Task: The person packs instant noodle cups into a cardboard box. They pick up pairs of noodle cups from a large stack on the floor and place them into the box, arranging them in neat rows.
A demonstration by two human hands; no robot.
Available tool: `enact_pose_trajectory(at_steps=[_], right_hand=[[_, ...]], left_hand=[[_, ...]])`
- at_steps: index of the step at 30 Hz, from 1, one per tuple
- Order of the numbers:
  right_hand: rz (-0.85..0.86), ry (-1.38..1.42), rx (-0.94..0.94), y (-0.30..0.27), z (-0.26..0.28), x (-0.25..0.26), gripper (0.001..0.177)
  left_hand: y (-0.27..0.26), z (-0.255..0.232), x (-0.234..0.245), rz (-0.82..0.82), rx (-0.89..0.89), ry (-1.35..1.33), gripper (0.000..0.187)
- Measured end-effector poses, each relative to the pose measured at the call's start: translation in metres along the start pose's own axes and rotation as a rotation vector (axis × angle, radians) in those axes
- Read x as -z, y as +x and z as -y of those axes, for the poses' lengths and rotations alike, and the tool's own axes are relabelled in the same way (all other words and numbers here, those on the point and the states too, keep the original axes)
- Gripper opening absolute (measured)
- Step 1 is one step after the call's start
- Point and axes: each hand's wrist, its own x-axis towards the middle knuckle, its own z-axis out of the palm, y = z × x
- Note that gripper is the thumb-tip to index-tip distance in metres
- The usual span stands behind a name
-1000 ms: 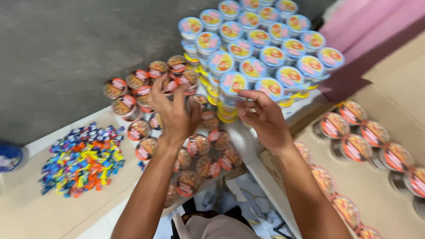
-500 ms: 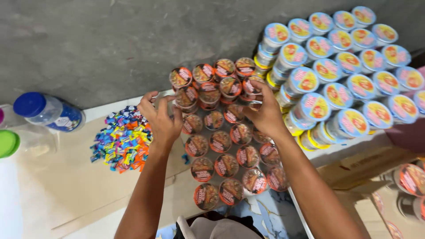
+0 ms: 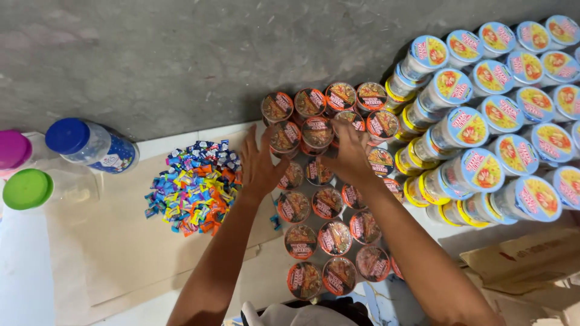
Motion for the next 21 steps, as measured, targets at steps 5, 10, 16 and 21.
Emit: enact_pose_trajectory(at_steps=[5,10,16,21], right_hand=[[0.154,-0.109,-0.153,0.01,-0.007,-0.021,0.102],[0.14,-0.174,-0.11,0.015,-0.019,-0.04,0.103],[0.13,-0.185,-0.084,0.027,-0.032,-0.055,0.107],[0.147,-0.238,-0.076,0.037,-0.026,-0.054,0.11]], left_hand=[[0.013,0.01,-0.02,0.128,0.081,-0.013,0.087],[0.018,0.024,-0.043,0.151,0.091,-0.017,0.092],[0.023,0.032,-0.055,0.168,0.104,-0.025,0.098],[0.023,0.039,-0.065,0.189,0.156,-0.03,0.101]])
